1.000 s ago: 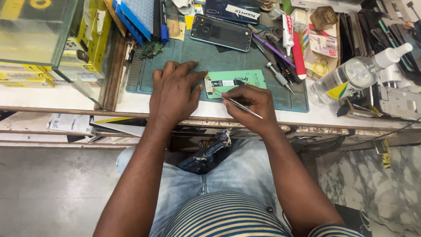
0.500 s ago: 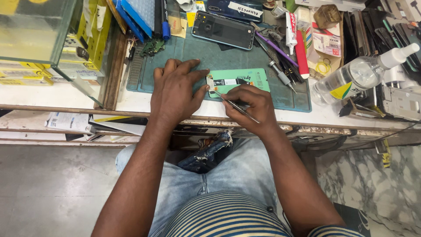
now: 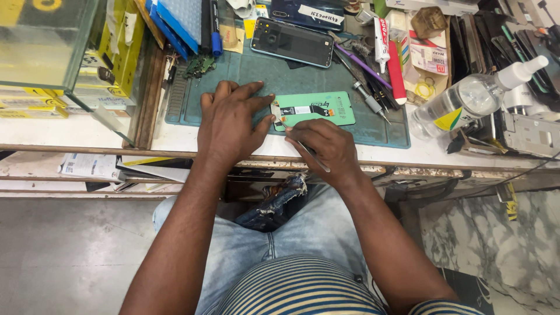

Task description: The person uses a metal spudger to pry and lift a small black component from the back of a green smartphone. They then use tweezers to remove a ribbon cable and other small parts from the device's interior.

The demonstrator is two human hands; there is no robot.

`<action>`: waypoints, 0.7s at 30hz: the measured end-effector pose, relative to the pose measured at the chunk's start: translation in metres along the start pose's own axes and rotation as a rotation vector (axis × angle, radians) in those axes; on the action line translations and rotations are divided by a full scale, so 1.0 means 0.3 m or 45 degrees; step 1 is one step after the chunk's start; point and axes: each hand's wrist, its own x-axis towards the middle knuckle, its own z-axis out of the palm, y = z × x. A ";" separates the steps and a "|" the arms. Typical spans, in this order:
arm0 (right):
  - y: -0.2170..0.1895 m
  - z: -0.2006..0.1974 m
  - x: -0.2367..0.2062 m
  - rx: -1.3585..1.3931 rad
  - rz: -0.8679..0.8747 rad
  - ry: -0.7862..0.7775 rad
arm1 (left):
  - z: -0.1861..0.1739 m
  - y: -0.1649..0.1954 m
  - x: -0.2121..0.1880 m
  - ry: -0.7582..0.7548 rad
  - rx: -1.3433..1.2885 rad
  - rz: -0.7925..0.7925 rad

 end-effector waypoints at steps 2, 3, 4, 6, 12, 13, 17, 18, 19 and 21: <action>0.001 0.002 -0.002 -0.025 -0.014 -0.009 | 0.003 -0.002 0.001 0.001 0.000 -0.005; 0.001 0.001 -0.004 -0.045 -0.023 -0.021 | 0.006 -0.002 0.000 0.000 -0.001 -0.005; 0.002 0.000 -0.006 -0.064 -0.032 -0.033 | 0.008 -0.001 0.000 0.001 -0.003 -0.005; 0.001 -0.001 -0.009 -0.056 -0.035 -0.041 | 0.009 -0.001 0.000 0.005 -0.005 -0.007; -0.009 0.000 -0.003 -0.006 0.019 0.008 | 0.006 0.004 0.004 -0.026 -0.004 -0.045; -0.012 0.000 -0.001 0.014 0.041 0.020 | 0.005 0.006 0.005 -0.030 -0.005 -0.051; -0.024 -0.006 0.009 -0.032 0.026 0.000 | 0.000 0.008 0.004 -0.031 -0.015 -0.063; -0.026 -0.008 0.010 -0.054 -0.008 -0.001 | -0.001 0.006 0.004 -0.028 -0.018 -0.063; -0.030 -0.008 0.012 -0.074 -0.041 -0.002 | -0.002 0.004 0.003 -0.019 -0.010 -0.056; -0.036 -0.006 0.011 -0.076 -0.031 -0.009 | -0.001 0.002 0.003 -0.004 0.002 -0.039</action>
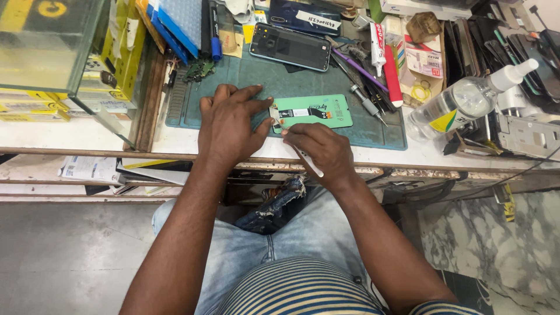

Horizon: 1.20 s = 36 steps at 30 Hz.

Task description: The person uses a metal spudger to pry and lift a small black component from the back of a green smartphone. They then use tweezers to remove a ribbon cable and other small parts from the device's interior.

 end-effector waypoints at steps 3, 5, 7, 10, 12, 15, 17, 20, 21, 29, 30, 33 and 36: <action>-0.005 0.012 0.004 0.026 0.080 0.033 | 0.002 -0.004 0.002 -0.028 -0.009 -0.021; -0.003 0.019 0.009 0.098 0.161 0.069 | 0.001 -0.005 0.003 -0.026 -0.010 -0.025; 0.002 0.025 0.014 0.207 0.246 0.105 | -0.001 -0.006 0.004 -0.026 -0.008 -0.027; 0.009 0.034 0.014 0.217 0.310 0.084 | -0.008 -0.010 0.004 -0.035 -0.003 -0.033; 0.024 0.035 0.013 0.344 0.397 0.051 | -0.010 -0.009 0.004 -0.039 -0.011 -0.036; 0.047 0.037 0.011 0.494 0.493 -0.013 | -0.018 -0.011 -0.010 0.092 -0.004 0.068; 0.063 0.036 0.012 0.540 0.498 -0.043 | -0.023 -0.009 -0.025 0.100 -0.046 0.072; 0.070 0.031 0.009 0.561 0.473 -0.050 | -0.023 0.000 -0.034 0.093 -0.105 0.155; 0.067 0.033 0.008 0.584 0.477 -0.042 | -0.022 0.003 -0.036 0.090 -0.123 0.190; 0.047 0.007 -0.002 0.510 0.575 -0.043 | 0.007 0.042 -0.012 0.090 -0.063 0.103; 0.048 0.002 -0.003 0.467 0.557 -0.026 | 0.012 0.047 -0.009 0.085 -0.054 0.097; 0.049 -0.001 -0.010 0.547 0.529 0.021 | 0.031 0.060 -0.007 0.091 -0.076 0.058; 0.056 0.000 -0.020 0.553 0.529 0.030 | 0.053 0.062 -0.005 0.137 -0.146 0.033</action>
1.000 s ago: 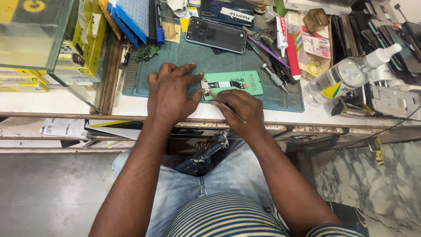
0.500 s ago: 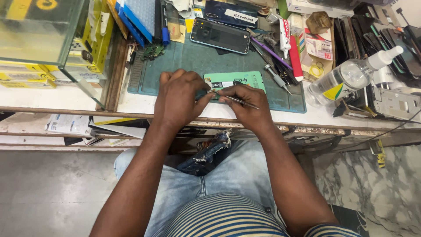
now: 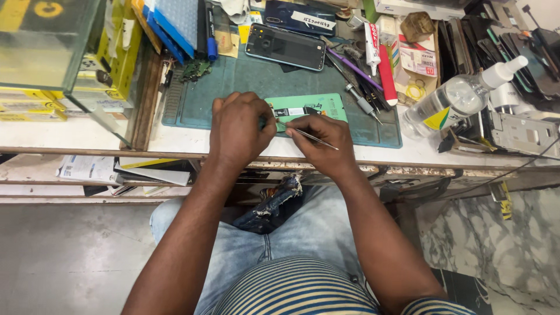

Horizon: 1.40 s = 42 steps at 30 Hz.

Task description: The person uses a metal spudger to pry and lift a small black component from the back of a green smartphone. They then use tweezers to remove a ribbon cable and other small parts from the device's interior.

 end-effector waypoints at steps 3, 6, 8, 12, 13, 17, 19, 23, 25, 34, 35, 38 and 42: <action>0.012 -0.006 0.001 -0.091 -0.129 -0.001 | 0.018 -0.010 0.008 -0.028 -0.044 -0.026; 0.017 -0.013 0.002 -0.156 -0.215 -0.004 | 0.031 -0.015 0.017 -0.032 -0.067 -0.029; 0.017 -0.016 0.006 -0.174 -0.234 -0.006 | 0.033 -0.017 0.019 -0.061 -0.079 -0.064; 0.016 -0.017 0.014 -0.186 -0.234 -0.018 | 0.039 -0.015 0.020 -0.061 -0.082 -0.107; 0.016 -0.017 0.015 -0.188 -0.226 -0.023 | 0.041 -0.015 0.019 -0.056 -0.092 -0.108; 0.014 -0.016 0.016 -0.175 -0.223 -0.021 | 0.049 -0.021 0.015 -0.035 -0.119 -0.090; 0.011 -0.017 0.016 -0.172 -0.213 -0.023 | 0.051 -0.023 0.012 -0.020 -0.124 -0.081; 0.007 -0.026 0.013 -0.173 -0.205 -0.017 | 0.060 -0.019 0.008 0.011 -0.112 -0.081; 0.006 -0.031 0.011 -0.172 -0.207 -0.014 | 0.059 -0.017 0.008 0.018 -0.119 -0.071; 0.017 -0.025 0.007 -0.048 -0.093 0.028 | 0.046 -0.009 0.011 0.018 -0.138 -0.038; 0.018 -0.024 0.007 -0.063 -0.112 0.031 | 0.044 -0.006 0.010 0.002 -0.141 -0.042; 0.015 -0.020 0.007 -0.110 -0.152 0.042 | 0.035 -0.001 0.013 -0.016 -0.104 -0.013; 0.007 -0.017 0.009 -0.225 -0.196 0.058 | 0.039 0.013 0.026 -0.045 -0.044 -0.069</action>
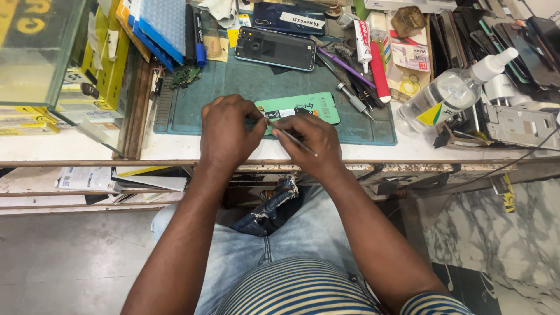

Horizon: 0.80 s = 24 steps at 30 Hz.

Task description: The person uses a metal spudger to pry and lift a small black component from the back of a green smartphone. They then use tweezers to remove a ribbon cable and other small parts from the device's interior.

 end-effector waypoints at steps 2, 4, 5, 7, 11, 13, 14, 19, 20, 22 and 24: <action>-0.002 0.001 0.001 -0.052 -0.029 -0.008 | 0.009 0.008 0.006 -0.007 0.010 -0.054; -0.001 -0.002 0.002 -0.083 -0.046 -0.018 | 0.015 0.010 0.011 -0.004 0.002 -0.075; 0.001 -0.005 0.003 -0.080 -0.056 -0.024 | 0.016 0.010 0.014 0.003 -0.013 -0.068; 0.005 -0.009 0.006 -0.071 -0.078 -0.037 | 0.016 0.008 0.018 0.020 -0.034 -0.067; 0.010 -0.017 0.016 -0.070 -0.039 -0.073 | 0.016 0.004 0.022 0.039 -0.076 -0.115; 0.009 -0.018 0.016 -0.055 -0.042 -0.073 | 0.018 0.001 0.019 0.012 -0.092 -0.170; 0.009 -0.018 0.017 -0.050 -0.041 -0.072 | 0.020 -0.002 0.017 -0.014 -0.094 -0.202; 0.012 -0.015 0.014 -0.064 -0.031 -0.076 | 0.036 -0.021 0.003 0.126 -0.046 -0.065; 0.012 -0.016 0.013 -0.055 -0.027 -0.072 | 0.039 -0.024 0.003 0.138 -0.027 -0.060; 0.009 -0.022 0.011 -0.041 -0.019 -0.064 | 0.045 -0.024 0.005 0.143 -0.021 -0.072; 0.005 -0.031 0.011 0.009 0.121 -0.103 | 0.043 -0.022 0.010 0.130 -0.041 -0.107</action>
